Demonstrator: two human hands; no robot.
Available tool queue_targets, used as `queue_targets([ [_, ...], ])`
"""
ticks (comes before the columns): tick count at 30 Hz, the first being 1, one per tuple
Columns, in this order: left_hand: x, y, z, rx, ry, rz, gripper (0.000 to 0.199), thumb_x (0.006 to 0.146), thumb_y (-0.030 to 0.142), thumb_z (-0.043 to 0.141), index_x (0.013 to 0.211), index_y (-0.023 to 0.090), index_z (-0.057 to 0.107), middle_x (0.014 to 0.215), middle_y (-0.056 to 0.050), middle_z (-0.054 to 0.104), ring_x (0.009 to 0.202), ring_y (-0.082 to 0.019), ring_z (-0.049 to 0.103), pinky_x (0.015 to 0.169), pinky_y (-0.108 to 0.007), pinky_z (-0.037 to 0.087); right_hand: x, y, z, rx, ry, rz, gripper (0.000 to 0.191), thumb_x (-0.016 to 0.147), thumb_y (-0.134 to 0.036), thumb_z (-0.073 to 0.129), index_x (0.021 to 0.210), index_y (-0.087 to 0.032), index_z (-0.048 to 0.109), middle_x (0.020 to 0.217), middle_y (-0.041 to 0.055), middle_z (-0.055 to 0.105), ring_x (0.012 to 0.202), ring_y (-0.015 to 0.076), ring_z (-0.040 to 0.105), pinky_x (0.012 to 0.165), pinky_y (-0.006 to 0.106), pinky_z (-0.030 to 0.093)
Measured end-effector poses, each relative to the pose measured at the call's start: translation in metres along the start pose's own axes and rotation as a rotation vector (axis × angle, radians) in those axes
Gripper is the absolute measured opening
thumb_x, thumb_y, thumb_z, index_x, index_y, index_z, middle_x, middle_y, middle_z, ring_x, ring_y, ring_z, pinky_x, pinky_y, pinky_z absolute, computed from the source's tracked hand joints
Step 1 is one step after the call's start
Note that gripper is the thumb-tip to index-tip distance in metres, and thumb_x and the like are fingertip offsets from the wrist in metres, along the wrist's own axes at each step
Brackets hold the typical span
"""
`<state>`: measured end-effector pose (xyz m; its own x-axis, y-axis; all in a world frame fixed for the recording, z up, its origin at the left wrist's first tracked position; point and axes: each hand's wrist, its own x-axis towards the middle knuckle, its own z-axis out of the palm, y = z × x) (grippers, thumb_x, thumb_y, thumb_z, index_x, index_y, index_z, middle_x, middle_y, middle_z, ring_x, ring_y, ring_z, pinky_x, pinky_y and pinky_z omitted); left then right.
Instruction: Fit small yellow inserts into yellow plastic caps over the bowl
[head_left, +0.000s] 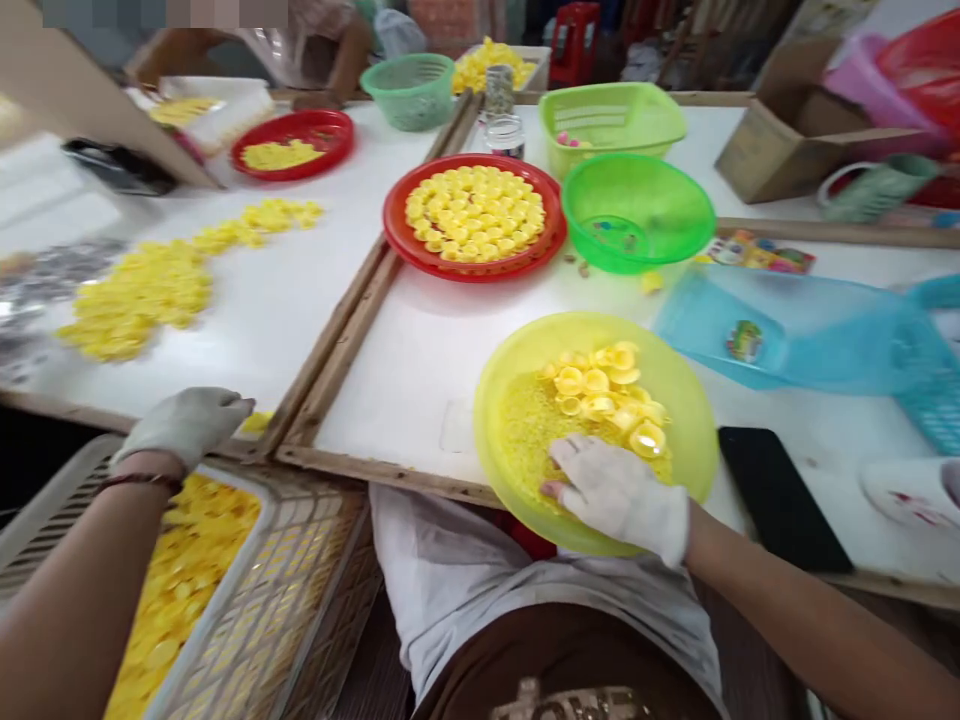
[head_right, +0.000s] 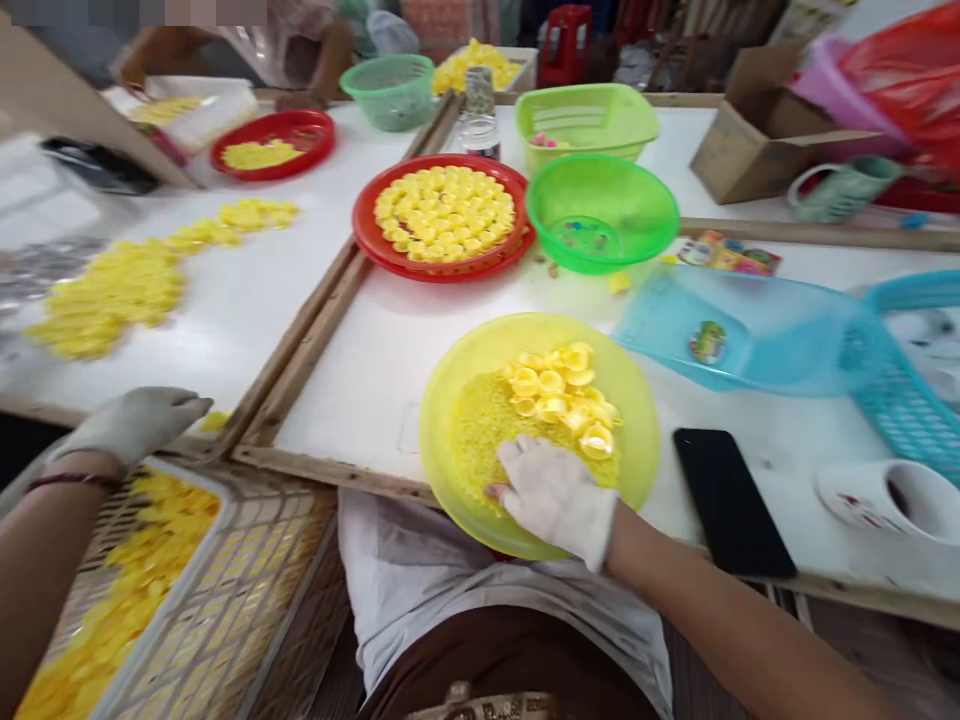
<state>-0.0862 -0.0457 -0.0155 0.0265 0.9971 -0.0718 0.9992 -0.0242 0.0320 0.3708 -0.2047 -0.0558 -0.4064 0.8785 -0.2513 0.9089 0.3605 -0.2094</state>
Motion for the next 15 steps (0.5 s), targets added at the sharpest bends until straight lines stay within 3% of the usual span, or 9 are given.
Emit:
queue_targets([
  [3, 0.007, 0.059, 0.003, -0.085, 0.215, 0.068, 0.030, 0.090, 0.043, 0.055, 0.084, 0.018, 0.071, 0.080, -0.008, 0.071, 0.078, -0.028, 0.066, 0.073, -0.038, 0.051, 0.006, 0.002, -0.002, 0.219, -0.067, 0.012, 0.027, 0.101, -0.039, 0.048, 0.097, -0.017, 0.062, 0.082, 0.0085, 0.065, 0.072, 0.0215, 0.059, 0.066, 0.034, 0.042],
  [5, -0.005, 0.122, 0.003, -0.295, 0.336, 0.335, 0.026, 0.092, 0.039, 0.058, 0.098, 0.017, 0.070, 0.102, -0.009, 0.072, 0.095, -0.026, 0.066, 0.085, -0.037, 0.052, 0.006, 0.009, -0.003, 0.479, -0.021, 0.057, 0.027, 0.100, -0.042, 0.050, 0.091, -0.019, 0.060, 0.070, 0.0017, 0.058, 0.062, 0.0165, 0.052, 0.062, 0.031, 0.039],
  [6, -0.013, 0.157, 0.003, -0.389, 0.316, 0.479, 0.024, 0.093, 0.037, 0.060, 0.099, 0.016, 0.070, 0.103, -0.009, 0.072, 0.095, -0.024, 0.066, 0.087, -0.036, 0.052, 0.005, 0.013, -0.005, 0.633, 0.028, 0.089, 0.027, 0.099, -0.043, 0.051, 0.088, -0.020, 0.059, 0.066, -0.0008, 0.054, 0.060, 0.0148, 0.049, 0.060, 0.030, 0.038],
  [7, -0.021, 0.191, 0.006, -0.467, 0.222, 0.597, 0.022, 0.093, 0.036, 0.061, 0.099, 0.016, 0.070, 0.103, -0.009, 0.071, 0.092, -0.022, 0.066, 0.084, -0.035, 0.053, 0.004, 0.017, -0.006, 0.808, 0.086, 0.125, 0.028, 0.098, -0.045, 0.053, 0.085, -0.021, 0.057, 0.064, -0.0026, 0.051, 0.059, 0.0134, 0.047, 0.058, 0.028, 0.037],
  [8, -0.027, 0.224, 0.010, -0.503, 0.116, 0.638, 0.022, 0.095, 0.035, 0.061, 0.101, 0.016, 0.070, 0.107, -0.010, 0.070, 0.094, -0.021, 0.066, 0.086, -0.035, 0.054, 0.003, 0.020, -0.008, 1.001, 0.146, 0.160, 0.029, 0.097, -0.046, 0.054, 0.083, -0.021, 0.055, 0.063, -0.0039, 0.049, 0.057, 0.0122, 0.045, 0.056, 0.027, 0.036],
  [10, -0.034, 0.277, 0.020, -0.518, 0.048, 0.684, 0.025, 0.097, 0.036, 0.061, 0.110, 0.016, 0.068, 0.113, -0.010, 0.067, 0.097, -0.020, 0.065, 0.088, -0.037, 0.056, 0.001, 0.028, -0.013, 1.418, 0.247, 0.222, 0.032, 0.095, -0.050, 0.057, 0.080, -0.022, 0.050, 0.063, -0.0057, 0.045, 0.052, 0.0096, 0.042, 0.050, 0.024, 0.032],
  [12, -0.033, 0.311, 0.030, -0.517, 0.022, 0.696, 0.031, 0.098, 0.037, 0.061, 0.121, 0.016, 0.064, 0.121, -0.011, 0.064, 0.104, -0.021, 0.064, 0.090, -0.040, 0.056, 0.001, 0.035, -0.016, 1.780, 0.313, 0.246, 0.033, 0.093, -0.052, 0.059, 0.082, -0.022, 0.049, 0.065, -0.0065, 0.045, 0.049, 0.0075, 0.040, 0.045, 0.021, 0.028],
  [15, -0.025, 0.334, 0.036, -0.516, -0.004, 0.709, 0.035, 0.097, 0.036, 0.062, 0.126, 0.016, 0.061, 0.125, -0.012, 0.062, 0.108, -0.022, 0.063, 0.091, -0.041, 0.056, 0.003, 0.044, -0.018, 2.047, 0.387, 0.237, 0.033, 0.090, -0.050, 0.066, 0.086, -0.021, 0.051, 0.066, -0.0067, 0.047, 0.048, 0.0058, 0.041, 0.043, 0.018, 0.026],
])
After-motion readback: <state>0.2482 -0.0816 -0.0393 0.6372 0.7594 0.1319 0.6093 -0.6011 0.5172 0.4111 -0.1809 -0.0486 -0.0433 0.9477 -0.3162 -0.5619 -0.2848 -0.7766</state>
